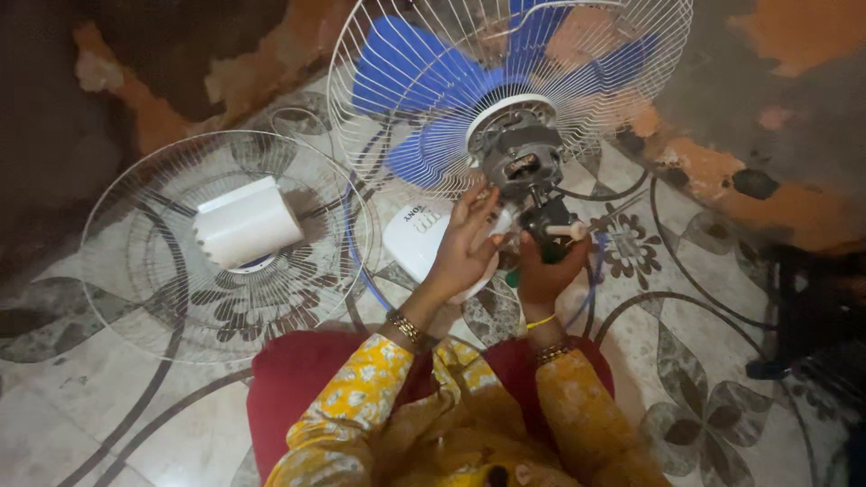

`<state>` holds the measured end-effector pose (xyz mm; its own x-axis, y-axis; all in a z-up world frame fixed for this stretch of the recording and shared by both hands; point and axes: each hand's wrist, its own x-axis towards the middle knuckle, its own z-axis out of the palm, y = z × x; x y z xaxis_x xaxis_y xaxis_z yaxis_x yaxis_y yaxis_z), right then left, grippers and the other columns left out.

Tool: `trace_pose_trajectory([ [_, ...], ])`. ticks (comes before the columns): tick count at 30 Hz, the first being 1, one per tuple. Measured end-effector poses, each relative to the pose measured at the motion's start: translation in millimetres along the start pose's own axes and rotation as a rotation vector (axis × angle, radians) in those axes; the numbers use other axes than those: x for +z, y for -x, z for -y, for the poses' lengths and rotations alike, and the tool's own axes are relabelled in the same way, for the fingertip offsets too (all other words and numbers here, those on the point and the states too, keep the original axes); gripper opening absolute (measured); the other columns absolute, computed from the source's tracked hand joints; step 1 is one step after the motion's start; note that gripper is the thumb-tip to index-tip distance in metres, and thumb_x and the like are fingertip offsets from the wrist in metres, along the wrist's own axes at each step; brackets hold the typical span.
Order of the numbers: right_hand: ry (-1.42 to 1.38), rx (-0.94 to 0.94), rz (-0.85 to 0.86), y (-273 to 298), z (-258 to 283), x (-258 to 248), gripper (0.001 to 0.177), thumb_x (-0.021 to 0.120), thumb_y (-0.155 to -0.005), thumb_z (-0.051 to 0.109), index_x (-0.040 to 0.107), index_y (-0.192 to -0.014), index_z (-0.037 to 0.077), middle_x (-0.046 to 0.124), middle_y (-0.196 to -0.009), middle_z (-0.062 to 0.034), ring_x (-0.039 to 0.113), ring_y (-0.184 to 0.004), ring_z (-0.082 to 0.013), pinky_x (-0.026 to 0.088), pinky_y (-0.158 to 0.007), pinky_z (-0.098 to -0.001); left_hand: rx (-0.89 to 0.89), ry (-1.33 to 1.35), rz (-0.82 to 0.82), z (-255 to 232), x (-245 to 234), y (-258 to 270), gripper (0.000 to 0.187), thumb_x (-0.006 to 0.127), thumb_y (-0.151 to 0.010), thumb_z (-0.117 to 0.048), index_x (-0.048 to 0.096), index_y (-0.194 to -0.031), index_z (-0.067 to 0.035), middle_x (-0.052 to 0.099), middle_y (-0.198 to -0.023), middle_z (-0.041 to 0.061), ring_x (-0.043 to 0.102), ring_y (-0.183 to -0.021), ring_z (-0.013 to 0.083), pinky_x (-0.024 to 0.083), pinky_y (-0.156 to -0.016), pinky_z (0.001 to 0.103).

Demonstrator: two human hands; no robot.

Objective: The person uses a green screwdriver to repeatedly tighten and loosen screws on the motor housing of a standing electric fan. They hold the fan steady with one hand while turning the screwdriver with the other, focusing on the central motor area.

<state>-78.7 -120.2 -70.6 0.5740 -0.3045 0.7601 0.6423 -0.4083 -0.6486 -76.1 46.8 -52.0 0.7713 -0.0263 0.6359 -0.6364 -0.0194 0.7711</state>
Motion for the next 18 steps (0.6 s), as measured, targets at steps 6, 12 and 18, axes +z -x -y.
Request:
trace_pose_trajectory([
  [6,-0.429,0.424,0.034,-12,-7,-16,0.048,0.065,-0.098,0.003,0.048,-0.143,0.008,0.058,-0.082,-0.0054,0.054,-0.056,-0.0125,0.043,-0.048,-0.0266,0.075,-0.08,0.087,-5,-9,-6,0.078,0.073,-0.084,-0.001,0.042,-0.156,0.002,0.031,-0.169,0.02,0.038,-0.154,0.0434,0.036,-0.124,0.045],
  [12,-0.683,0.537,0.081,-22,5,-17,0.043,0.061,-0.097,0.006,0.048,-0.138,0.006,0.064,-0.088,-0.0103,0.06,-0.062,-0.0187,0.052,-0.053,-0.0323,0.001,-0.196,0.126,-23,-1,-7,0.085,0.077,-0.077,-0.006,0.04,-0.153,0.001,0.027,-0.167,0.023,0.036,-0.15,0.0459,0.038,-0.119,0.048],
  [18,-0.666,0.474,0.019,-12,22,-8,0.05,0.062,-0.098,0.0,0.047,-0.145,0.007,0.061,-0.088,-0.0078,0.06,-0.068,-0.0162,0.054,-0.057,-0.0313,0.073,-0.239,0.137,-20,1,-6,0.094,0.079,-0.076,-0.009,0.033,-0.158,-0.005,0.026,-0.168,0.023,0.039,-0.146,0.0464,0.039,-0.118,0.049],
])
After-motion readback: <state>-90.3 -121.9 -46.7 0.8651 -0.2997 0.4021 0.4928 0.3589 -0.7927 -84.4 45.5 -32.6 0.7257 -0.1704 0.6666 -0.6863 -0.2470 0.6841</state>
